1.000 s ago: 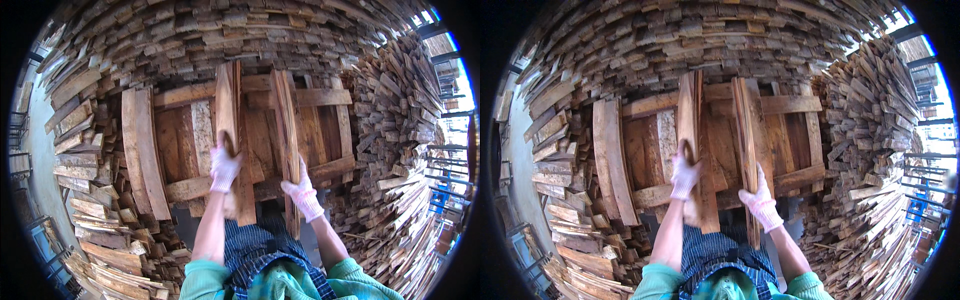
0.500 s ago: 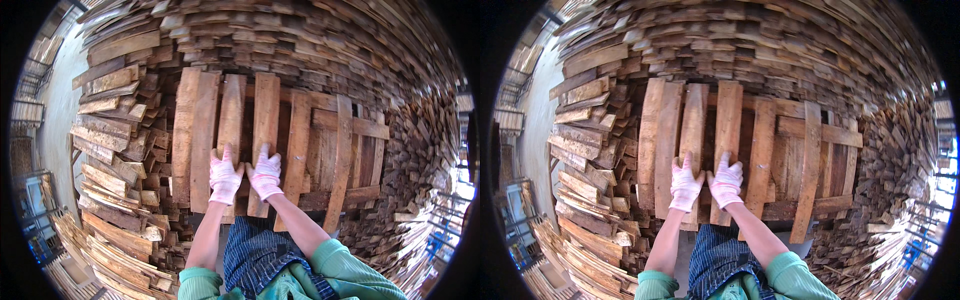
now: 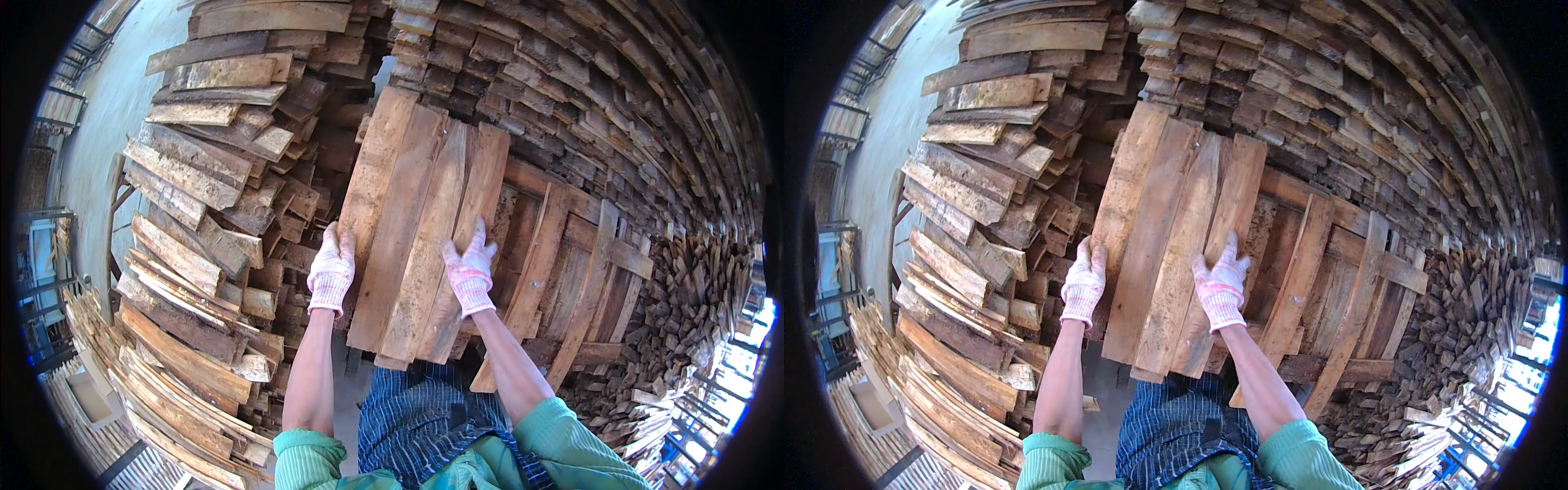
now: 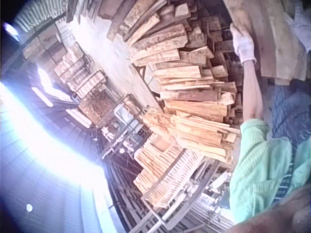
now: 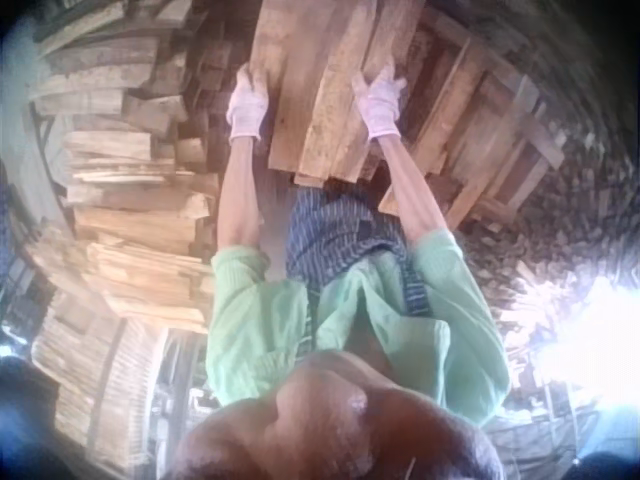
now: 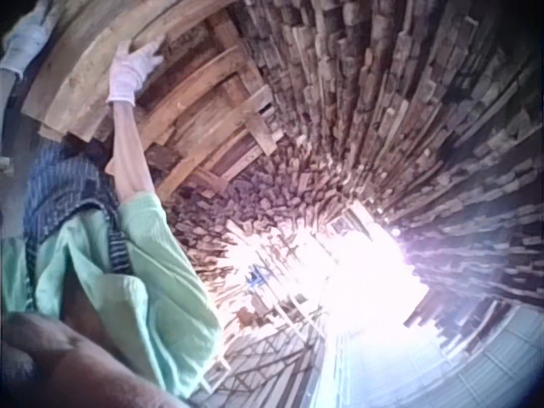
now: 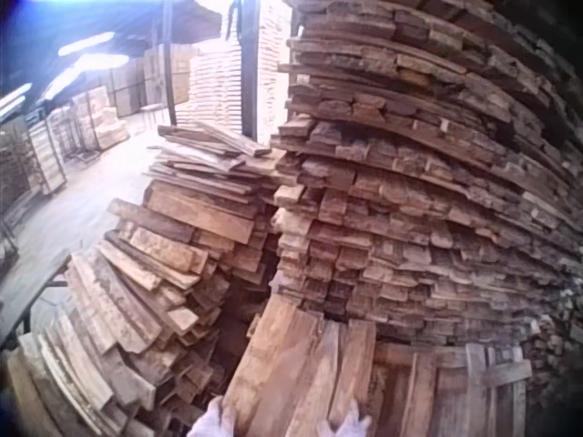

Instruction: The person is picking up wooden planks from a pile and stacking them onto a wooden pallet by hand, aligning each piece as it is placed.

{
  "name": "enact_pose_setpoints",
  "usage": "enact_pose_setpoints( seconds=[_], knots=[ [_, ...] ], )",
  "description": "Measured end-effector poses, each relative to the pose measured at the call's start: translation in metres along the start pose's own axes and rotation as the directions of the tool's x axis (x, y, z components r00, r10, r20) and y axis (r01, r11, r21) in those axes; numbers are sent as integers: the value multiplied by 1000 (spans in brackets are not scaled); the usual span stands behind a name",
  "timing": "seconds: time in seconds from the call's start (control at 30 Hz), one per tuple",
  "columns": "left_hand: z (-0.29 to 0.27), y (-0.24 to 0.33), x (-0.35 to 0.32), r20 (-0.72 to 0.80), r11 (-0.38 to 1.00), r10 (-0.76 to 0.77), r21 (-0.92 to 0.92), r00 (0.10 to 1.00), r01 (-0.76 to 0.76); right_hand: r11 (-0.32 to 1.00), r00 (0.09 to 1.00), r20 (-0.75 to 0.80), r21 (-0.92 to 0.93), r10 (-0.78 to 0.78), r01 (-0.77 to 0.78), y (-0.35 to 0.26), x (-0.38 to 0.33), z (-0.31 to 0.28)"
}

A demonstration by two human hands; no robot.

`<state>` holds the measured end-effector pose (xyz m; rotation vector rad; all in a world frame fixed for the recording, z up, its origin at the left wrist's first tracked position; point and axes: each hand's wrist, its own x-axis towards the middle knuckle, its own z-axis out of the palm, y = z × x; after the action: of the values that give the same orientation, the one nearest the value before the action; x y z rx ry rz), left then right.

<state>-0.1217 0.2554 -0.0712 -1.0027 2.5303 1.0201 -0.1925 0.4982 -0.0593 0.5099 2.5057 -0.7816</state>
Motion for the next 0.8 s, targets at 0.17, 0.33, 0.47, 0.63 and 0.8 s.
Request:
enact_pose_setpoints(
  seconds=[0.17,0.33,0.47,0.63,0.8],
  knots=[
    [-9,-4,-1,48,999,35,-23,998,-34,956,958,-6,-62,-288,287,27,2,-14],
    [-96,-31,11,-103,950,58,312,993,-23,944,943,-331,-321,-32,-81,99,5,-96],
    [-152,-97,18,-226,743,-326,540,918,396,973,953,-293,-189,74,-134,160,8,-65],
    [-149,-166,26,-240,665,-330,628,913,405,997,982,-185,-74,-32,19,128,27,-54],
    [-164,-168,55,-149,701,-264,649,953,296,893,898,61,-91,-436,440,134,74,-62]
  ],
)
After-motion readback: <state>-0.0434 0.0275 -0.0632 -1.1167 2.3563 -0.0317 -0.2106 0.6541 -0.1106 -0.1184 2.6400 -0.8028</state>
